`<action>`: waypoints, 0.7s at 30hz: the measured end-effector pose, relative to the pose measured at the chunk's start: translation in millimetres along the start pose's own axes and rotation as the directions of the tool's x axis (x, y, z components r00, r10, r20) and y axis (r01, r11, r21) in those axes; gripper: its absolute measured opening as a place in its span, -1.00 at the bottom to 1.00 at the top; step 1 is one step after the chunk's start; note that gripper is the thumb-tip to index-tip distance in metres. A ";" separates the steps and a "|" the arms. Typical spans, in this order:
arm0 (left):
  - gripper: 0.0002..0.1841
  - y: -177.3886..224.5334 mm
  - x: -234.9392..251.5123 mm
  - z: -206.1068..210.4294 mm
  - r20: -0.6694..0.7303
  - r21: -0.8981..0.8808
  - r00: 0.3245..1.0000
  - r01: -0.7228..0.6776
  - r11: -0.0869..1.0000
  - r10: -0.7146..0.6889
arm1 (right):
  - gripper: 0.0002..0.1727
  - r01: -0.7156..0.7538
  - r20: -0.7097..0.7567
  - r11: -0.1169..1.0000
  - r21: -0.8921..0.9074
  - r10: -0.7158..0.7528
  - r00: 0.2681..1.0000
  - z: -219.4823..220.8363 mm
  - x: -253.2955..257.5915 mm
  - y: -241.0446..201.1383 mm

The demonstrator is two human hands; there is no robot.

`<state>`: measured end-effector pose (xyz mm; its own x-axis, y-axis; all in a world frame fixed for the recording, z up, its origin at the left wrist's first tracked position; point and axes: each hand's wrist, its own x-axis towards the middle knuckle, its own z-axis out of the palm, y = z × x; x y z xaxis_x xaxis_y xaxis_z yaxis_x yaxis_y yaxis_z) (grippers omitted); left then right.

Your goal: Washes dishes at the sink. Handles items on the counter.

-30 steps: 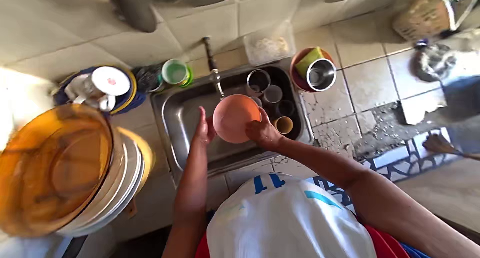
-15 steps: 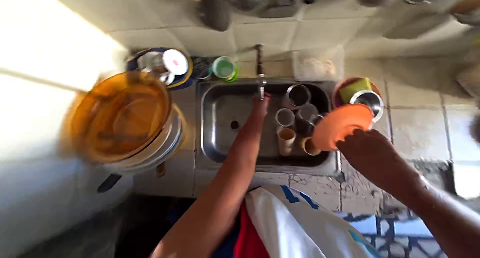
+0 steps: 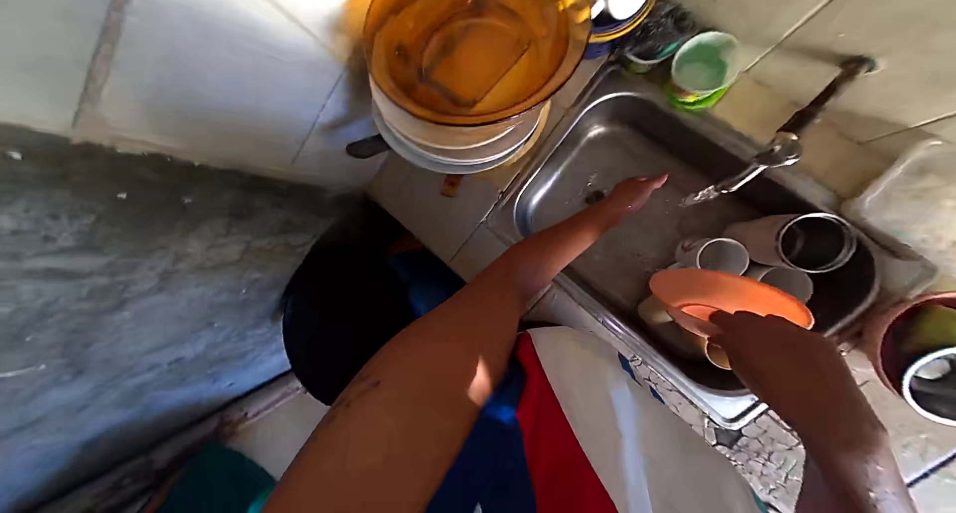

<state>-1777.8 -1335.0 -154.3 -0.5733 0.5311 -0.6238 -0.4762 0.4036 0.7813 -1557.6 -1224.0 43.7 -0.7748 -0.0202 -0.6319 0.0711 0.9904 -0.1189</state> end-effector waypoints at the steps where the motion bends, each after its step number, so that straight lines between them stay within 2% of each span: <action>1: -0.40 -8.5 -1.9 -6.6 -0.029 0.016 1.000 -0.010 1.000 0.010 | -0.81 0.014 -0.059 0.998 0.053 -0.011 0.998 8.3 -0.3 5.6; 4: -0.43 -44.1 -18.8 -11.7 -0.136 0.009 0.991 -0.007 1.000 0.008 | -0.79 0.119 -0.256 0.961 0.251 -0.052 0.965 40.8 2.1 19.2; 6: -0.38 -62.2 -29.5 -10.4 -0.156 0.037 0.988 0.008 0.999 -0.002 | -0.77 0.146 -0.293 0.930 0.338 -0.044 0.955 49.4 4.8 25.3; 8: -0.38 -68.8 -44.8 -11.8 -0.147 0.044 0.989 0.018 0.999 -0.011 | -0.74 0.114 -0.257 0.915 0.388 -0.011 0.966 39.1 0.1 28.6; 11: -0.40 -61.9 -61.5 -8.7 -0.093 0.150 0.995 -0.006 0.989 0.020 | -0.74 -0.036 -0.312 0.902 0.431 0.186 0.932 23.8 -42.2 49.6; 13: -0.35 -50.7 -59.6 -17.6 -0.089 0.253 0.991 -0.078 0.964 0.103 | -0.78 -0.091 -0.476 0.887 0.453 0.326 0.817 23.1 -71.8 70.5; 15: -0.34 -37.4 -60.3 -19.5 -0.086 0.335 0.979 -0.148 0.931 0.186 | -0.72 -0.177 -0.575 0.859 0.480 0.460 0.676 32.7 -97.1 95.1; 18: -0.33 -11.6 -65.0 -6.3 -0.061 0.370 0.966 -0.211 0.905 0.250 | -0.62 -0.340 -0.587 0.755 0.560 0.652 0.481 45.6 -106.2 123.6; 21: -0.29 10.7 -66.1 14.1 -0.007 0.439 0.937 -0.311 0.843 0.349 | -0.64 -0.425 -0.551 0.652 0.628 0.758 0.350 62.2 -89.8 134.6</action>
<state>-1735.6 -1355.3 -104.4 -0.7081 0.6337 -0.3116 0.0697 0.5018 0.8622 -1439.4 -1097.4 36.9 -0.5632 0.8188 0.1110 0.7698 0.5688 -0.2898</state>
